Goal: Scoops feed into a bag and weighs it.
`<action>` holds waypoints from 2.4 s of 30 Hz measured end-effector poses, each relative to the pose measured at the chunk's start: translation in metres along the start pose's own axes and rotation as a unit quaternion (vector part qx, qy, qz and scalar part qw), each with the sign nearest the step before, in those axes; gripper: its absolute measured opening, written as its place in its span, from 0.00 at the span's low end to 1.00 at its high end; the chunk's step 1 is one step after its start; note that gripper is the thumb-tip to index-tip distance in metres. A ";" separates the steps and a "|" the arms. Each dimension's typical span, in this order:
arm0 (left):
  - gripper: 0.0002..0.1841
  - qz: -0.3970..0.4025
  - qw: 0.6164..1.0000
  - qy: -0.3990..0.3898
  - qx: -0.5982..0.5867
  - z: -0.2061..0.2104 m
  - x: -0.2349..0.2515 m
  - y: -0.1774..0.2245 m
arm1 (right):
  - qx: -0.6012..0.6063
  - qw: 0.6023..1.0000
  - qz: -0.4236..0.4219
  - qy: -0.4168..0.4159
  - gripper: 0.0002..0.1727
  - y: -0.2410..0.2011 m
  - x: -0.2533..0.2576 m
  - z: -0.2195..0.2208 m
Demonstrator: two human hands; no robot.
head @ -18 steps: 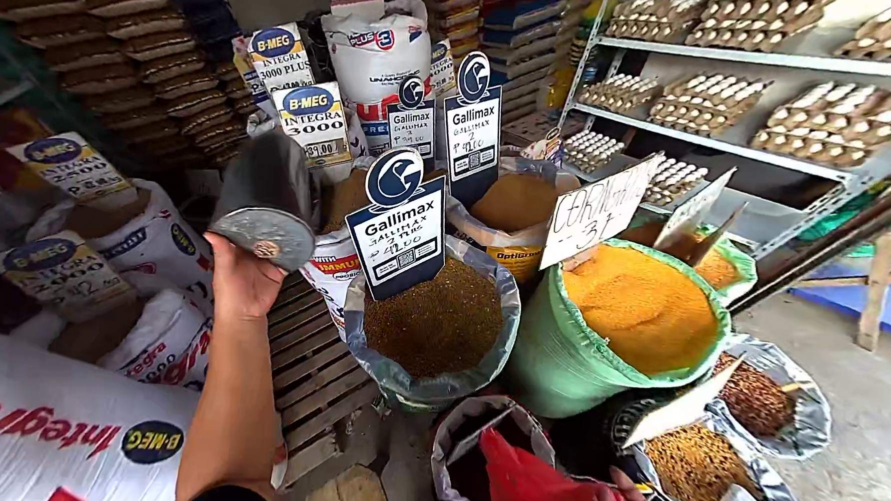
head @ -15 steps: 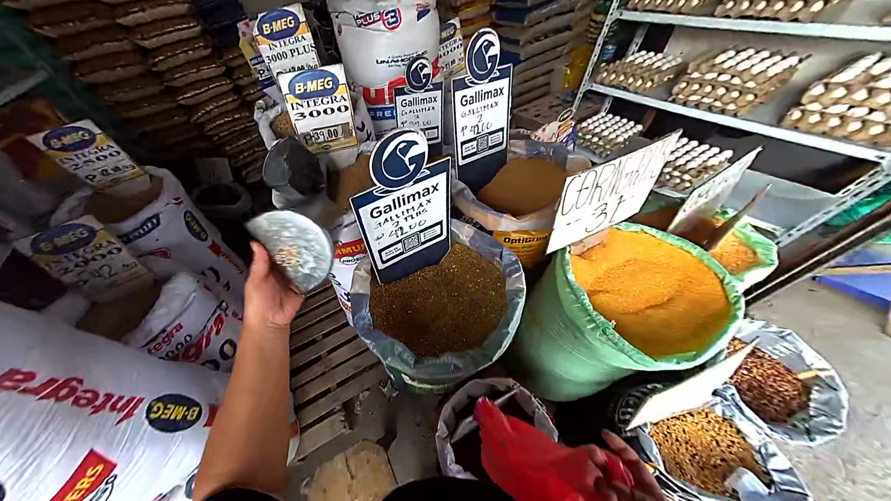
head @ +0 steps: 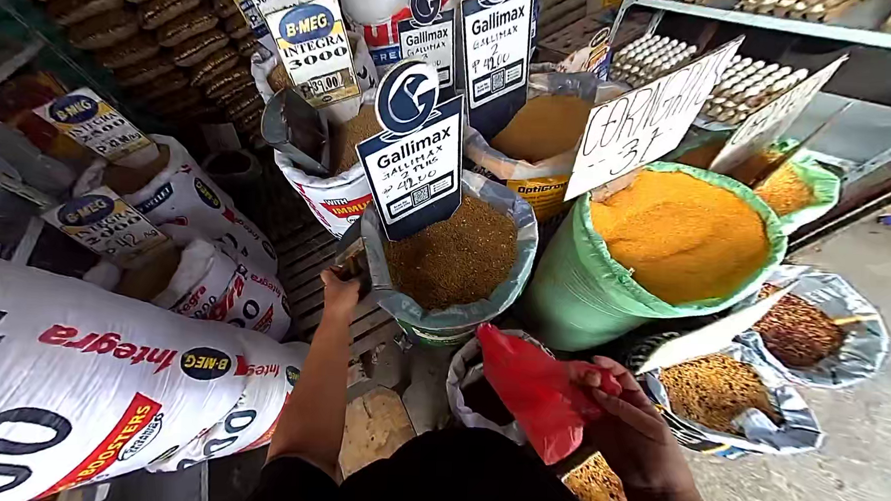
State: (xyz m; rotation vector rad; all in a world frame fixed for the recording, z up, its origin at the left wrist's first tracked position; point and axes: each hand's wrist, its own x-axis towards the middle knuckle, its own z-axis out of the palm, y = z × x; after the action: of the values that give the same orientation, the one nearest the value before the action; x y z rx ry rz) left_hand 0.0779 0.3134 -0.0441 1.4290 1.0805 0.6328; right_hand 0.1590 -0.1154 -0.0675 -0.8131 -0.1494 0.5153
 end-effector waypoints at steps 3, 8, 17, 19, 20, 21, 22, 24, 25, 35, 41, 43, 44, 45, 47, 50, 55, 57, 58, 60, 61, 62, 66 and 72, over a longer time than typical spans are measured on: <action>0.27 0.000 0.993 -0.030 0.114 -0.030 -0.021 0.000 | 0.028 0.998 -0.044 0.031 0.22 -0.015 -0.005 -0.013; 0.21 0.078 0.815 -0.194 0.541 -0.041 -0.048 0.065 | 0.056 0.993 -0.093 0.042 0.16 -0.043 -0.022 -0.042; 0.12 0.115 0.553 -0.292 0.772 0.101 0.029 0.072 | -0.172 0.970 -0.064 0.161 0.22 -0.069 -0.036 -0.040; 0.14 0.128 0.567 -0.323 0.747 0.125 0.056 0.037 | -0.235 0.950 -0.078 0.191 0.23 -0.067 -0.040 -0.031; 0.14 0.139 0.579 -0.331 0.732 0.132 0.065 0.024 | -0.254 0.941 -0.100 0.200 0.24 -0.066 -0.042 -0.028; 0.14 0.148 0.590 -0.337 0.719 0.136 0.070 0.017 | -0.264 0.934 -0.128 0.203 0.25 -0.064 -0.044 -0.026; 0.15 0.152 0.597 -0.344 0.709 0.138 0.072 0.015 | -0.263 0.930 -0.156 0.203 0.26 -0.064 -0.046 -0.024; 0.17 0.152 0.618 -0.360 0.682 0.137 0.070 0.019 | -0.250 0.928 -0.193 0.200 0.27 -0.068 -0.052 -0.021; 0.17 0.153 0.636 -0.364 0.663 0.139 0.068 0.023 | -0.242 0.927 -0.200 0.205 0.28 -0.070 -0.054 -0.020; 0.19 0.159 0.786 -0.338 0.493 0.267 0.072 -0.020 | -0.289 0.910 -0.133 0.264 0.22 -0.093 -0.017 0.016; 0.18 0.150 0.857 -0.295 0.395 0.200 0.066 -0.022 | -0.308 0.938 -0.069 0.144 0.23 -0.125 0.036 0.059; 0.18 0.140 0.875 -0.278 0.370 0.177 0.063 -0.008 | -0.327 0.939 -0.044 0.094 0.27 -0.140 0.059 0.082; 0.17 0.142 0.880 -0.272 0.363 0.166 0.062 0.001 | -0.338 0.938 -0.036 0.067 0.28 -0.147 0.071 0.094; 0.17 0.148 0.881 -0.270 0.359 0.154 0.061 0.010 | -0.349 0.936 -0.029 0.037 0.29 -0.154 0.084 0.107; 0.16 0.168 0.882 -0.268 0.350 0.129 0.060 0.029 | -0.357 0.933 -0.018 -0.023 0.29 -0.164 0.107 0.133; 0.14 0.215 0.886 -0.270 0.311 0.085 0.060 0.055 | -0.347 0.929 -0.029 -0.122 0.33 -0.172 0.139 0.168; 0.06 0.256 0.892 -0.286 0.237 0.013 0.034 0.129 | -0.333 0.917 -0.025 -0.219 0.38 -0.173 0.171 0.216; 0.03 0.254 0.889 -0.310 0.222 -0.011 0.023 0.156 | -0.331 0.911 -0.021 -0.246 0.39 -0.165 0.178 0.230; 0.03 0.268 0.882 -0.320 0.219 -0.022 0.018 0.166 | -0.335 0.908 -0.022 -0.252 0.40 -0.161 0.180 0.236; 0.05 0.300 0.866 -0.337 0.216 -0.037 0.008 0.183 | -0.325 0.910 -0.024 -0.254 0.40 -0.150 0.183 0.246; 0.05 0.310 0.860 -0.345 0.212 -0.042 0.002 0.188 | -0.315 0.913 -0.022 -0.257 0.39 -0.145 0.184 0.249; 0.04 0.314 0.857 -0.354 0.205 -0.046 -0.002 0.191 | -0.300 0.915 -0.017 -0.268 0.39 -0.141 0.185 0.251; 0.02 0.303 0.855 -0.388 0.164 -0.047 -0.016 0.188 | -0.241 0.907 0.019 -0.345 0.43 -0.132 0.187 0.249; 0.07 0.404 0.789 -0.364 0.286 -0.007 -0.031 0.182 | -0.186 0.897 0.063 -0.395 0.49 -0.081 0.193 0.260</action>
State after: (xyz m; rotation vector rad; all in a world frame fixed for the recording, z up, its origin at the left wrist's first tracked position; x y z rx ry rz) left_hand 0.1042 0.3083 0.1382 2.4281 -0.0426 0.2430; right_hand 0.2741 0.1039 0.1567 -0.9483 -0.9787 0.9423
